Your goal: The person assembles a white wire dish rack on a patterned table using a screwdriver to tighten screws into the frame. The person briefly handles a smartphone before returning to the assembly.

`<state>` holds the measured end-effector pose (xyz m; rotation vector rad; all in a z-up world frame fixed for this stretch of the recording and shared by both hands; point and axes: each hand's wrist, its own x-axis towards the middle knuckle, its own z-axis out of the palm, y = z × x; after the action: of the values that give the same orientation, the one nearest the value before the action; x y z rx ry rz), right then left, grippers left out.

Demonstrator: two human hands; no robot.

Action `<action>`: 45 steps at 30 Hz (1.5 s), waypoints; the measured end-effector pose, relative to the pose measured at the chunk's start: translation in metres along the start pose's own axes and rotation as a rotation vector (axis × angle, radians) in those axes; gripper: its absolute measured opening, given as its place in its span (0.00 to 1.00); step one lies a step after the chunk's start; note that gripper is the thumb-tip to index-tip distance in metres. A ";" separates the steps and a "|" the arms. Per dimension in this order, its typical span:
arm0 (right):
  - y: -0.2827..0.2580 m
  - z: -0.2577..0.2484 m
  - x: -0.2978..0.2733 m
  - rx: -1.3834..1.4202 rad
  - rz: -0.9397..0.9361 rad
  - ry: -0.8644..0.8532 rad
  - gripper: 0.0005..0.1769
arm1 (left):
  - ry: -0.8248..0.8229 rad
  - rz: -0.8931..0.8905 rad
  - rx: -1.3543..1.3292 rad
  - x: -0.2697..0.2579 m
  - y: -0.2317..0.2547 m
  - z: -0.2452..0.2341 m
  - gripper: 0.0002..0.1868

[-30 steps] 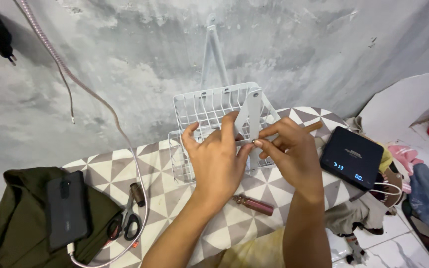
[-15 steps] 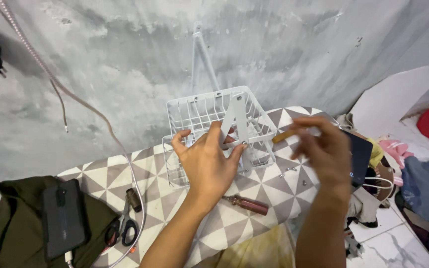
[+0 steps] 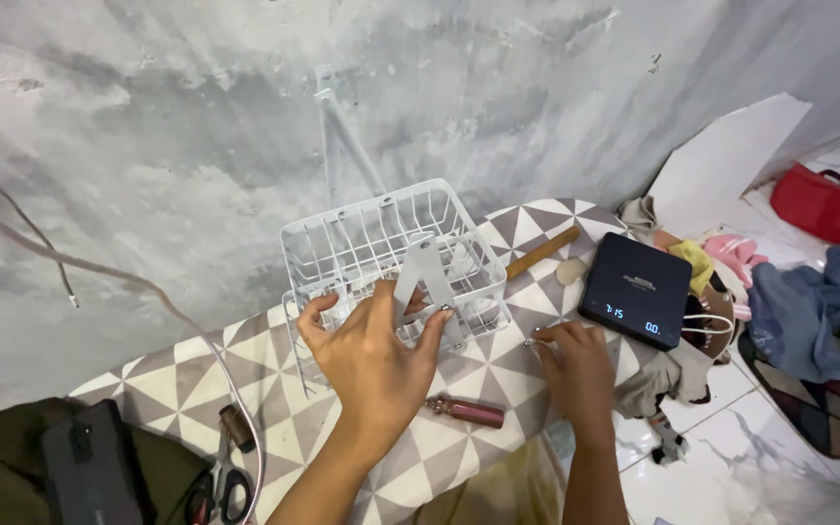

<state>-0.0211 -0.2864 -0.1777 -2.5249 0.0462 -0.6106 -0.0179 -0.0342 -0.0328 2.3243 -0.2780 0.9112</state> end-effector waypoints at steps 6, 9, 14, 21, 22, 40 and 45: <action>-0.004 0.008 0.003 -0.081 -0.041 -0.037 0.07 | 0.011 -0.008 -0.036 0.002 -0.004 -0.001 0.27; 0.000 0.013 0.004 -0.108 -0.079 -0.008 0.06 | 0.006 -0.002 -0.050 0.002 -0.007 -0.001 0.25; 0.001 0.006 0.003 -0.016 -0.107 0.102 0.06 | 0.053 0.023 -0.045 0.004 -0.012 0.003 0.22; -0.046 -0.038 0.049 0.794 -0.086 0.085 0.07 | 0.044 0.023 -0.047 0.004 -0.009 0.007 0.23; -0.058 -0.045 0.063 0.888 -0.139 0.045 0.08 | 0.045 0.026 -0.050 0.003 -0.008 0.008 0.23; -0.151 -0.059 0.186 0.251 -0.409 -1.049 0.10 | 0.045 0.018 -0.073 -0.001 -0.009 0.014 0.21; -0.156 -0.056 0.189 0.294 -0.454 -1.089 0.09 | 0.019 -0.009 -0.064 -0.001 -0.009 0.013 0.21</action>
<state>0.1104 -0.2101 0.0225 -2.2471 -0.9358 0.6170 -0.0080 -0.0354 -0.0446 2.2547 -0.2841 0.9068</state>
